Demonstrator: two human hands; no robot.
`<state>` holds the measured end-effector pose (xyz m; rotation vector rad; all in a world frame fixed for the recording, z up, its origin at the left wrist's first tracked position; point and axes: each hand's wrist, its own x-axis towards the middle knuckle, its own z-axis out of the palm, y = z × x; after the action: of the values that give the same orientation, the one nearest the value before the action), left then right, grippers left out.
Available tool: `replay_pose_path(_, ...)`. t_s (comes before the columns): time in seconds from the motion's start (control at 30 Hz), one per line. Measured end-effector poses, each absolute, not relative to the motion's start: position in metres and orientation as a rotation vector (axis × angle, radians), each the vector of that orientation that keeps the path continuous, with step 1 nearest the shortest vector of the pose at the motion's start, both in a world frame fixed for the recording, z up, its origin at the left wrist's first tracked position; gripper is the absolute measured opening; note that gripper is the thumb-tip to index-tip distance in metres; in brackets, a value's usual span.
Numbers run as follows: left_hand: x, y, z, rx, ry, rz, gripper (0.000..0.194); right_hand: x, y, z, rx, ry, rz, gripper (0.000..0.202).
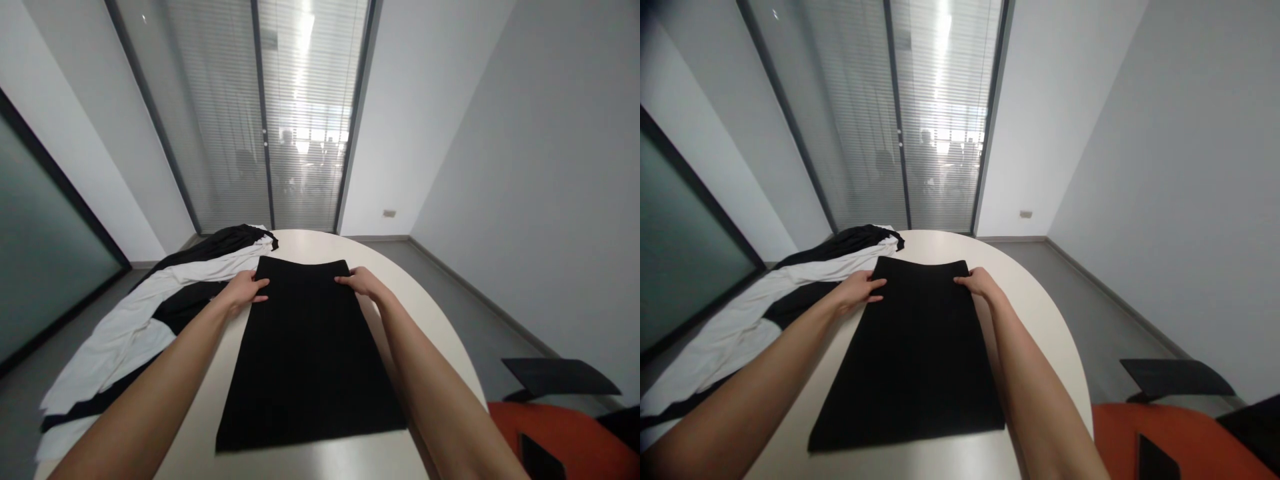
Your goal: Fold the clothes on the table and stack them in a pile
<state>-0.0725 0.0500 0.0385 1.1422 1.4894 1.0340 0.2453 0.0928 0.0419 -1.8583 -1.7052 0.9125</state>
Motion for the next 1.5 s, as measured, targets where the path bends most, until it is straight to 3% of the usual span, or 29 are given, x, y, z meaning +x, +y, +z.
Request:
replay_pose_path(0.23,-0.056,0.045,0.065,1.188,1.1,1.377,0.032,0.245,0.088,0.074,-1.417,-1.474,0.917,0.036)
replay_pose_path(0.4,-0.047,0.035,0.092,1.391,0.825,1.776,0.044,0.243,0.075,0.111,-1.038,-1.409,0.712,0.053)
replay_pose_path(0.53,-0.046,0.018,0.123,1.383,0.652,1.925,0.044,0.244,0.054,0.146,-0.829,-1.447,0.529,0.05)
replay_pose_path(0.7,-0.061,0.002,0.138,1.454,0.593,1.721,0.043,0.249,0.028,0.173,-0.778,-1.635,0.573,0.043)
replay_pose_path(0.93,-0.075,-0.002,0.136,1.432,0.984,1.278,0.035,0.26,0.021,0.164,-0.905,-1.814,1.061,0.031)
replay_pose_path(1.13,-0.084,-0.013,0.132,1.582,1.026,0.777,0.029,0.267,0.02,0.153,-1.112,-2.189,1.362,0.017)
replay_pose_path(1.5,-0.097,-0.044,0.103,1.619,0.8,0.02,0.04,0.259,-0.008,0.124,-0.949,-2.387,2.002,0.048)
